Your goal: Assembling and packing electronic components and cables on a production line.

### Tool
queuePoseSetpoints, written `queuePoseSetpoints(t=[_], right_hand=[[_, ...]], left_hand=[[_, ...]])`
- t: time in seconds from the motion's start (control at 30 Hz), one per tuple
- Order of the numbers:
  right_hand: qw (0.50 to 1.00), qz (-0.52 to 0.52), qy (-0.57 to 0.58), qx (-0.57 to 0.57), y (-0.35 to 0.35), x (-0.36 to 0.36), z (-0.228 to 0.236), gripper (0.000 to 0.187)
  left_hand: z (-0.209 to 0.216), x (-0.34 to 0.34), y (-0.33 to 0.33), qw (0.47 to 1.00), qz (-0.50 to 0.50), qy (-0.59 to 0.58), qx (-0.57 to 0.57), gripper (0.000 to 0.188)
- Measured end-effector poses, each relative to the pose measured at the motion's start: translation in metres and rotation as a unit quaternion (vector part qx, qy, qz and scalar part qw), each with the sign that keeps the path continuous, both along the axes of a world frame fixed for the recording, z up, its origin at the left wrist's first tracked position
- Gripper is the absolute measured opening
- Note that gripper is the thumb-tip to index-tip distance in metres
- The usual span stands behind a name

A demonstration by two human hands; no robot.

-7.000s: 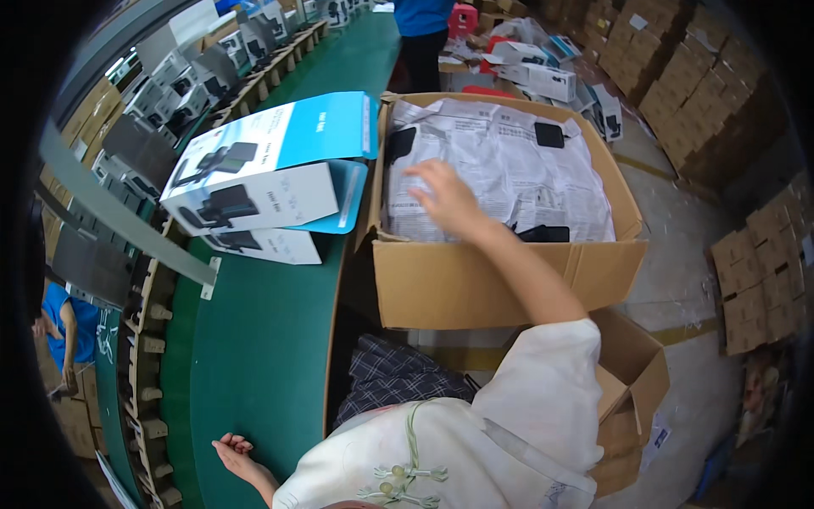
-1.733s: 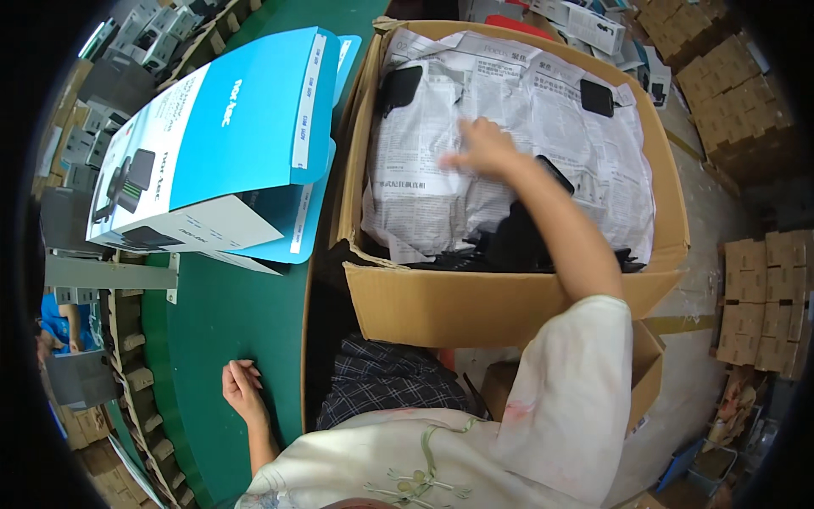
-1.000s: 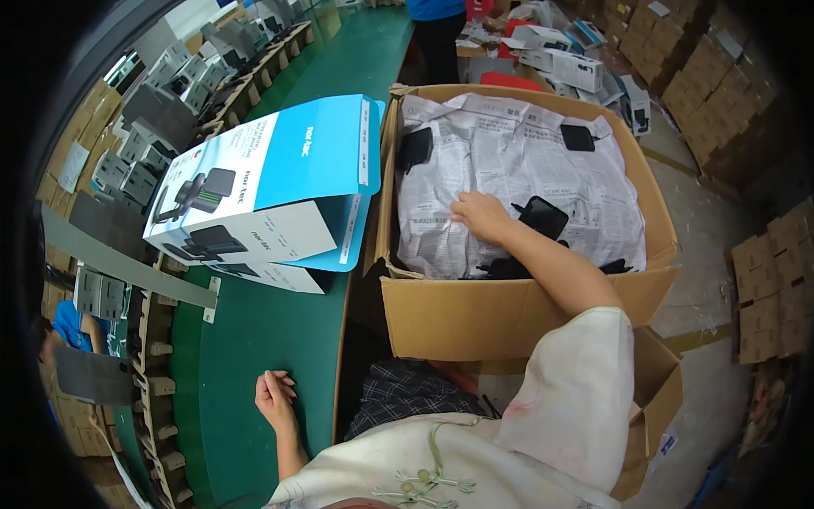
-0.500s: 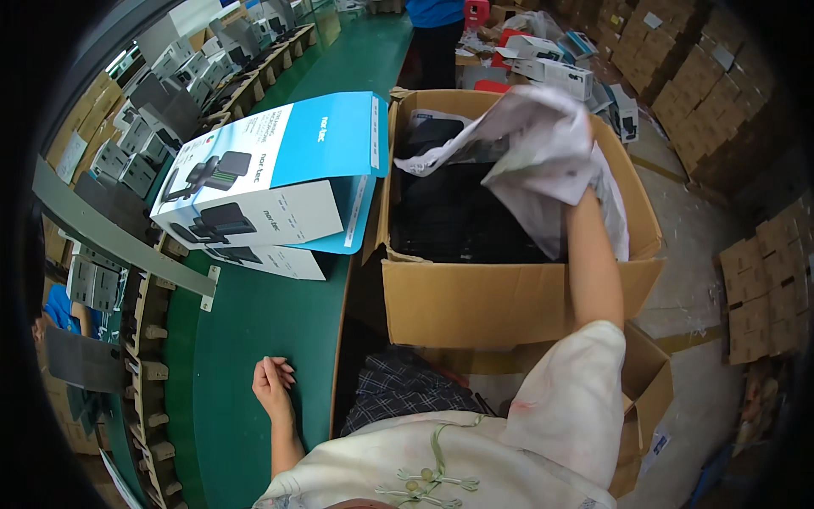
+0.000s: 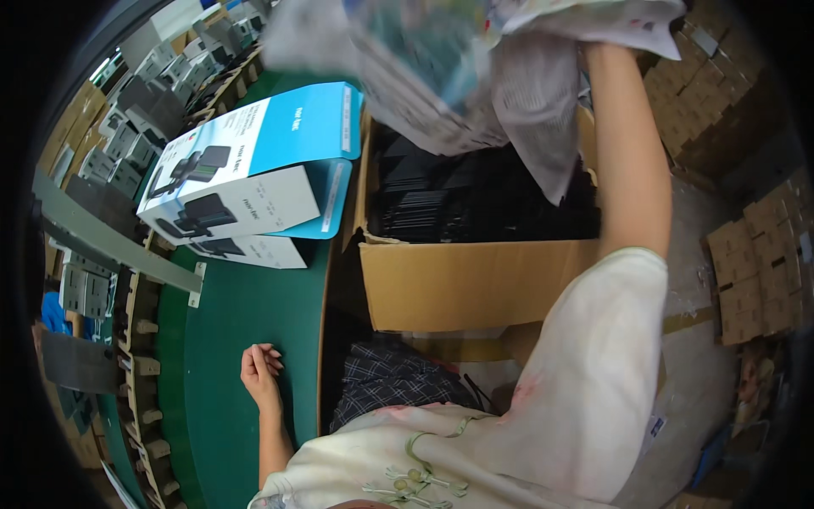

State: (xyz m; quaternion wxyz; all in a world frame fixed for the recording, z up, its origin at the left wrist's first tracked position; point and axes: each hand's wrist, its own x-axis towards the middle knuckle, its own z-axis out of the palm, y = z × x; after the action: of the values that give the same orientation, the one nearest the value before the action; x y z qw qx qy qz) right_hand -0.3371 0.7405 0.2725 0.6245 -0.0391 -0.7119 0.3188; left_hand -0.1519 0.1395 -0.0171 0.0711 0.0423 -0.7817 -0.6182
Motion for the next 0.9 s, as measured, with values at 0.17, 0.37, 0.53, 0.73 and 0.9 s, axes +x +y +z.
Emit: queuePoseSetpoints(t=[0.17, 0.37, 0.53, 0.73, 0.9], right_hand=[[0.92, -0.253, -0.032, 0.297, -0.044, 0.078, 0.051, 0.029], [0.955, -0.135, -0.004, 0.265, -0.161, 0.049, -0.095, 0.025], [0.964, -0.098, -0.012, 0.246, -0.261, 0.129, -0.129, 0.041], [0.979, 0.092, -0.015, 0.181, -0.278, 0.156, -0.154, 0.074], [0.958, 0.114, -0.142, 0.223, -0.248, 0.179, -0.169, 0.096]], left_hand=[[0.052, -0.009, 0.059, 0.978, -0.183, 0.083, 0.06, 0.024], [0.105, -0.066, 0.143, 0.837, -0.308, 0.317, -0.323, 0.073], [0.091, -0.062, 0.194, 0.892, -0.272, 0.353, -0.073, 0.062], [0.085, -0.051, 0.19, 0.892, -0.309, 0.324, -0.063, 0.054], [0.101, -0.086, 0.189, 0.897, -0.327, 0.293, -0.052, 0.048]])
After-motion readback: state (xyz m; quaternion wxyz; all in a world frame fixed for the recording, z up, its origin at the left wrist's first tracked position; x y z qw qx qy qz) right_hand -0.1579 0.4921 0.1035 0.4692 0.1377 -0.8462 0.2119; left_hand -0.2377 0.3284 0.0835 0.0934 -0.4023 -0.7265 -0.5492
